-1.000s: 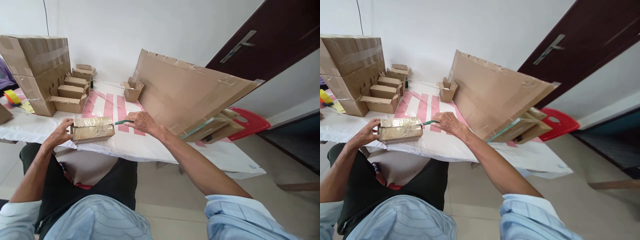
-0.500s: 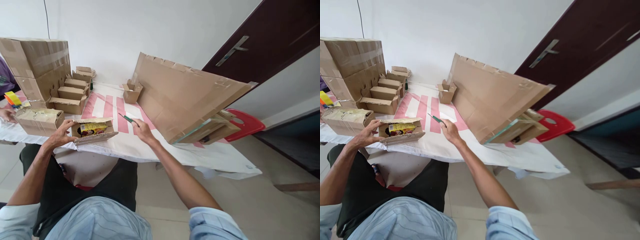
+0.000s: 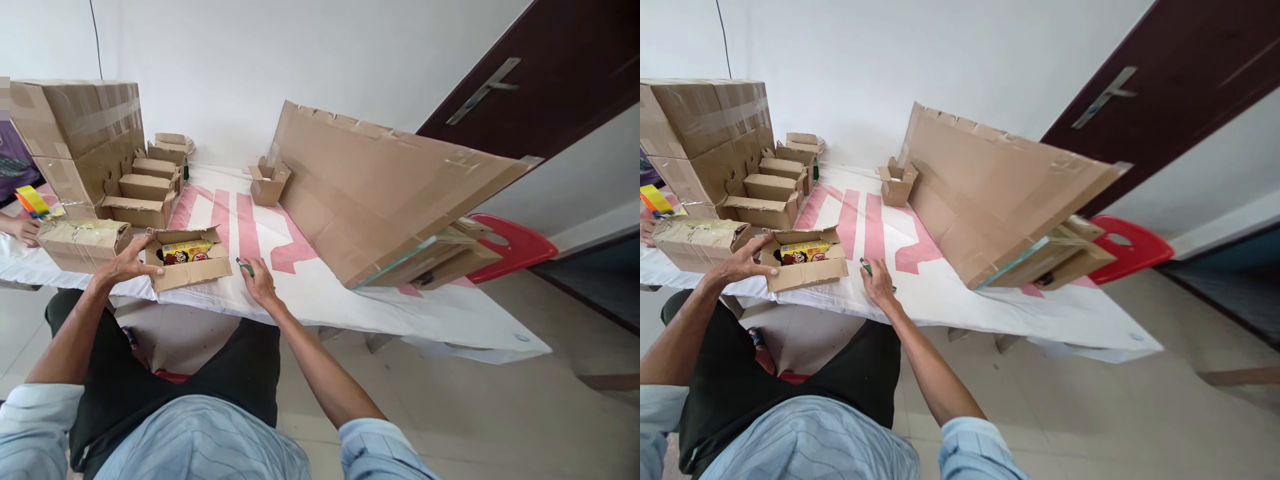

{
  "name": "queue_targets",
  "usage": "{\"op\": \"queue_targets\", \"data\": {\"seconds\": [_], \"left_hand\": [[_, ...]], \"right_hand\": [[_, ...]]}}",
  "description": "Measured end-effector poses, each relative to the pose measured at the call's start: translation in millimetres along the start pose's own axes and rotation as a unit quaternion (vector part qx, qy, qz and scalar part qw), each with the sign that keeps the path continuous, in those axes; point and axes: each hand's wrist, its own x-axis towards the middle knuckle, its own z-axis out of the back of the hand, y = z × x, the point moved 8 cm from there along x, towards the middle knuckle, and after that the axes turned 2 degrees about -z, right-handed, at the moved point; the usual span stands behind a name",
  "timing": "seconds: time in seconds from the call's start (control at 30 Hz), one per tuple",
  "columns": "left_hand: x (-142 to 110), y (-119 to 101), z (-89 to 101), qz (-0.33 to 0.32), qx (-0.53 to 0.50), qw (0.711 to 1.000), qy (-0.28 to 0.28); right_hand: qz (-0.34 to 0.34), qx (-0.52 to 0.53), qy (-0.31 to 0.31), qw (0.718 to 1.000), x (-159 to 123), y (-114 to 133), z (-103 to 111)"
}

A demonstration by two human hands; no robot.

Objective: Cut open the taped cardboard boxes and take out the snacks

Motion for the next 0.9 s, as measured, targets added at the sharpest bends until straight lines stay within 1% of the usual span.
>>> {"op": "queue_targets", "data": {"seconds": [0.03,0.07,0.13,0.2,0.27,0.33,0.37,0.43,0.53,0.57,0.63,0.73,0.8,0.9], "left_hand": [[2,4,0.2,0.011,-0.002,1.0,-0.001],[2,6,0.7,0.02,-0.005,1.0,0.0],[1,10,5.0,0.032,-0.006,0.999,-0.001],[-4,15,13.9,0.045,-0.009,0.999,-0.009],[-12,20,24.8,0.061,-0.017,0.998,-0.018],[-20,25,33.5,0.072,-0.026,0.997,-0.024],[-24,26,36.5,0.073,-0.026,0.997,-0.027],[-27,26,39.1,0.069,-0.015,0.997,-0.032],[-26,23,35.5,0.061,0.002,0.997,-0.036],[-25,22,33.1,0.061,0.004,0.998,-0.035],[-22,21,28.9,0.06,0.007,0.998,-0.032],[-18,22,26.4,0.052,0.022,0.998,-0.03],[-16,22,26.8,0.045,0.034,0.998,-0.03],[-15,17,28.7,0.03,0.056,0.997,-0.037]], "right_hand": [[-0.005,0.081,0.005,0.997,5,9,-5],[-0.02,0.154,0.018,0.988,9,17,-12],[-0.038,0.256,0.056,0.964,12,38,-31],[-0.018,0.295,0.084,0.952,10,62,-45],[0.008,0.296,0.108,0.949,5,81,-55],[0.023,0.275,0.123,0.953,2,93,-59],[0.029,0.257,0.12,0.959,2,98,-58],[0.053,0.207,0.087,0.973,9,107,-48],[0.117,0.132,0.041,0.984,26,132,-32],[0.139,0.109,0.039,0.984,31,143,-30],[0.169,0.06,0.057,0.982,39,162,-31],[0.165,-0.014,0.099,0.981,48,179,-42],[0.147,-0.049,0.119,0.981,53,182,-48],[0.134,-0.073,0.125,0.98,59,183,-53]]}}
